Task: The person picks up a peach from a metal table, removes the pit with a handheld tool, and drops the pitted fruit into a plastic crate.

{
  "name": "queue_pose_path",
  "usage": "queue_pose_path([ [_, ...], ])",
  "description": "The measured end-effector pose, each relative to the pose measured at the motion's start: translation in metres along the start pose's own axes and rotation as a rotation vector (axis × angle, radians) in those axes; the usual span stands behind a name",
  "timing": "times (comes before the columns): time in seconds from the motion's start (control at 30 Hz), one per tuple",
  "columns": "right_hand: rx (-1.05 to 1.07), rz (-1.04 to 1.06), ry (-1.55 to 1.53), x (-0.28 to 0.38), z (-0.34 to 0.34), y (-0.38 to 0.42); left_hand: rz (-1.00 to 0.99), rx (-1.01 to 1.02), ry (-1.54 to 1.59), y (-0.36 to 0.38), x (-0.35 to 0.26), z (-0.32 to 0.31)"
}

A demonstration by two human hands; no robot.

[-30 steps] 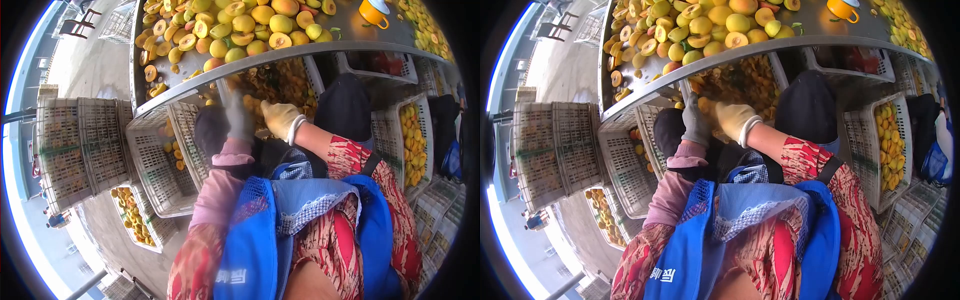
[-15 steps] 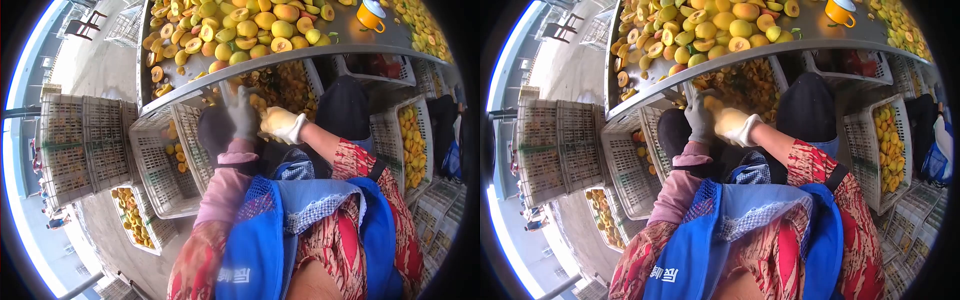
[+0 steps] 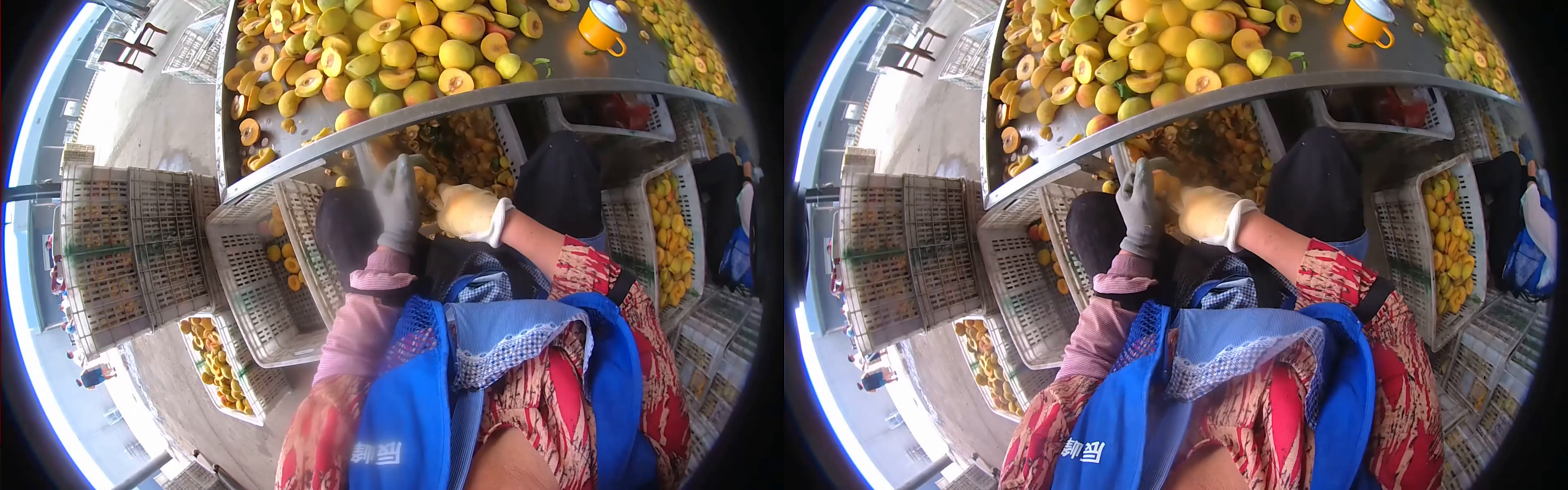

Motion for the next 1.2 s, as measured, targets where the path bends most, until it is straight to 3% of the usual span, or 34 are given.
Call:
queue_pose_path([
  [0.03,-0.012,-0.015,0.077,-0.003,-0.003,-0.003,0.033,-0.030,0.005,-0.001,0.005,0.000],
  [0.07,-0.019,-0.029,0.155,-0.003,-0.006,-0.008,-0.428,0.027,-0.475,-0.007,0.023,0.008],
  [0.13,-0.051,-0.031,0.319,-0.001,-0.010,-0.016,-0.325,-0.016,-0.501,-0.008,0.030,0.008],
  [0.23,-0.129,-0.001,0.481,-0.009,-0.025,-0.031,0.070,-0.082,-0.303,-0.010,0.031,0.012],
  [0.3,-0.217,0.004,0.486,-0.020,-0.035,-0.043,0.727,-0.269,0.681,-0.018,0.066,0.009],
  [0.33,-0.244,-0.022,0.436,-0.024,-0.037,-0.049,0.596,-0.187,0.712,-0.024,0.098,0.020],
  [0.43,-0.261,-0.132,0.259,-0.051,-0.049,-0.051,0.506,-0.257,0.514,-0.019,0.068,0.013],
  [0.53,-0.120,-0.133,0.310,-0.124,-0.094,-0.060,0.069,-0.065,0.258,-0.019,0.041,0.028],
  [0.57,-0.009,-0.135,0.364,-0.130,-0.095,-0.048,-0.137,-0.013,-0.045,-0.017,0.011,0.039],
  [0.63,0.213,-0.142,0.465,-0.126,-0.107,-0.035,-0.579,-0.127,-0.710,-0.011,-0.051,0.060],
  [0.7,0.305,-0.155,0.420,-0.084,-0.068,-0.027,-0.247,-0.445,0.275,-0.009,-0.106,0.087],
  [0.77,0.212,-0.204,0.329,-0.058,-0.045,-0.018,-0.389,-0.641,-0.206,-0.032,-0.092,0.181],
  [0.8,0.309,-0.068,0.567,-0.097,-0.082,-0.034,-0.449,-0.863,-1.123,-0.021,-0.119,0.184],
  [0.83,0.372,-0.073,0.531,-0.098,-0.086,-0.030,-0.376,-0.912,-1.101,-0.026,-0.123,0.196],
  [0.9,0.230,-0.222,0.314,-0.084,-0.079,-0.028,-0.374,-0.756,-1.156,-0.047,-0.133,0.191],
  [0.97,0.222,-0.131,0.347,-0.092,-0.090,-0.035,-0.348,-0.498,-0.993,-0.083,-0.125,0.171],
  [1.03,0.243,-0.057,0.361,-0.088,-0.089,-0.037,-0.207,-0.282,-1.067,-0.125,-0.124,0.133],
  [1.1,0.227,-0.005,0.407,-0.100,-0.103,-0.040,-0.404,-0.111,-1.249,-0.164,-0.111,0.101],
  [1.2,0.011,0.111,0.386,-0.106,-0.108,-0.039,-0.166,0.241,-1.514,-0.215,-0.084,0.076],
])
Point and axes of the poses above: each hand's wrist, its own y-axis away from the middle knuckle, its own z-axis out of the back of the hand, x = y × z, the point moved 1 cm from there along -y, towards the middle knuckle, and after that the axes turned 5 degrees about y, right-handed, at the moved point
